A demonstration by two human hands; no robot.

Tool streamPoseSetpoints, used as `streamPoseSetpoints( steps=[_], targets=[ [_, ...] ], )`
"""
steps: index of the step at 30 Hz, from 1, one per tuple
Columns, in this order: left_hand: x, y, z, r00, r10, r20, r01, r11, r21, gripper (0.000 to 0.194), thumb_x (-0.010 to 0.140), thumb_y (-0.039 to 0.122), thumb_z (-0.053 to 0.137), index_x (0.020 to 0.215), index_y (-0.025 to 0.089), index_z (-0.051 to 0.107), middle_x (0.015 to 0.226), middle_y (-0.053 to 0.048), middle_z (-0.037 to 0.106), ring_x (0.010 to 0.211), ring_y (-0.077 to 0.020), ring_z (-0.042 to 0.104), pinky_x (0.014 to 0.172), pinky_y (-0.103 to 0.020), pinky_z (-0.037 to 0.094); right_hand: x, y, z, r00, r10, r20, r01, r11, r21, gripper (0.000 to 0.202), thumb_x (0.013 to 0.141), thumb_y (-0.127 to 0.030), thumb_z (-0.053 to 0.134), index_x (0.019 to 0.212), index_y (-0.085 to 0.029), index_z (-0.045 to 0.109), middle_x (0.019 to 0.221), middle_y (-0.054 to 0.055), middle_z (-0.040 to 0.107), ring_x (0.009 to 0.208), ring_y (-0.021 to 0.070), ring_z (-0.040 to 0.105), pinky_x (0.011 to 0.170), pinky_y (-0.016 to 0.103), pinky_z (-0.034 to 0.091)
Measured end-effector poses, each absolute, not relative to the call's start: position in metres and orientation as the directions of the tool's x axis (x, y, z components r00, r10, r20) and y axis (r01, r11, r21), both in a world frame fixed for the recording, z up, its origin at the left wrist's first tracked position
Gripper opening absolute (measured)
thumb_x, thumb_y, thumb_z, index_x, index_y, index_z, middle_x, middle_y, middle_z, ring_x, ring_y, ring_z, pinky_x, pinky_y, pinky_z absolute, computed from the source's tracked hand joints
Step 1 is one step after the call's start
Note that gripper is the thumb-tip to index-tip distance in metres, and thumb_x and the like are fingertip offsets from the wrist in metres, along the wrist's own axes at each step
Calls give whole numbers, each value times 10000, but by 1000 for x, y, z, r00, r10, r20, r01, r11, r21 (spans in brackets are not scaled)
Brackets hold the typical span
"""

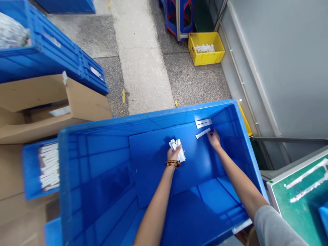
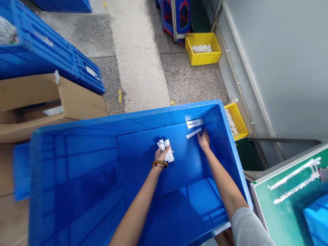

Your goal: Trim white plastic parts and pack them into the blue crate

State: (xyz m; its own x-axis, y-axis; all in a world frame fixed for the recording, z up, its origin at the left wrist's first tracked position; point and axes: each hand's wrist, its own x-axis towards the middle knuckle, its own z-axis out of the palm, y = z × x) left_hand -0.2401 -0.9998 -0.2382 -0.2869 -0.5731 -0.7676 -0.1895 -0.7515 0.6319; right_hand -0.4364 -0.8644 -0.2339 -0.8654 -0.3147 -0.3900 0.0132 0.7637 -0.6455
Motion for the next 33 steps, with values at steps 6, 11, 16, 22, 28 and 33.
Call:
streamPoseSetpoints(
  steps=[6, 11, 16, 22, 28, 33],
  targets=[
    [-252, -993, -233, -282, -529, -800, -292, -747, 597, 232, 699, 160, 806, 857, 116, 642, 699, 4, 684, 550, -101, 640, 536, -238, 579, -390, -867, -223, -760, -596, -260, -449, 770, -453, 607, 889, -358, 574, 1429, -134, 408, 1481, 208, 391, 1373, 359, 342, 1126, 506, 292],
    [-257, -990, -233, -317, -470, -824, -393, -725, 565, 104, 871, 206, 659, 904, 110, 635, 750, 18, 652, 594, -85, 617, 553, -226, 550, -407, -866, -225, -704, -657, -269, -626, 753, -201, 573, 942, -357, 494, 1440, -90, 397, 1482, 216, 401, 1368, 355, 347, 1127, 513, 281],
    [-257, -985, -236, -348, -454, -820, -442, -692, 571, 167, 906, 273, 617, 965, 117, 633, 846, -11, 661, 674, -106, 631, 606, -259, 557, -410, -873, -216, -682, -691, -238, -517, 686, -512, 485, 946, -336, 472, 1384, -125, 487, 1455, 193, 434, 1349, 320, 388, 1118, 488, 329],
    [-262, -979, -241, -404, -487, -774, -394, -671, 628, 187, 859, 290, 676, 903, 109, 661, 833, -19, 696, 719, -138, 671, 655, -287, 579, -383, -883, -224, -579, -679, -451, 24, 539, -842, 488, 808, -540, 634, 1124, -168, 656, 875, 59, 705, 707, 182, 678, 698, 339, 588],
    [-254, -985, -247, -372, -567, -735, -262, -696, 669, 398, 668, 417, 802, 880, 104, 678, 782, -103, 762, 695, -223, 738, 605, -298, 597, -416, -860, -231, -772, -439, -461, 35, 693, -720, 543, 842, -625, 535, 1018, -123, 639, 778, 73, 701, 577, 180, 666, 558, 299, 563],
    [-244, -987, -252, -382, -529, -757, -268, -721, 639, 376, 638, 415, 817, 797, 106, 674, 761, -122, 770, 645, -226, 741, 490, -246, 563, -432, -848, -226, -854, -344, -389, -82, 829, -553, 538, 924, -541, 466, 1197, -84, 546, 836, 133, 703, 693, 251, 697, 608, 329, 549]
  ],
)
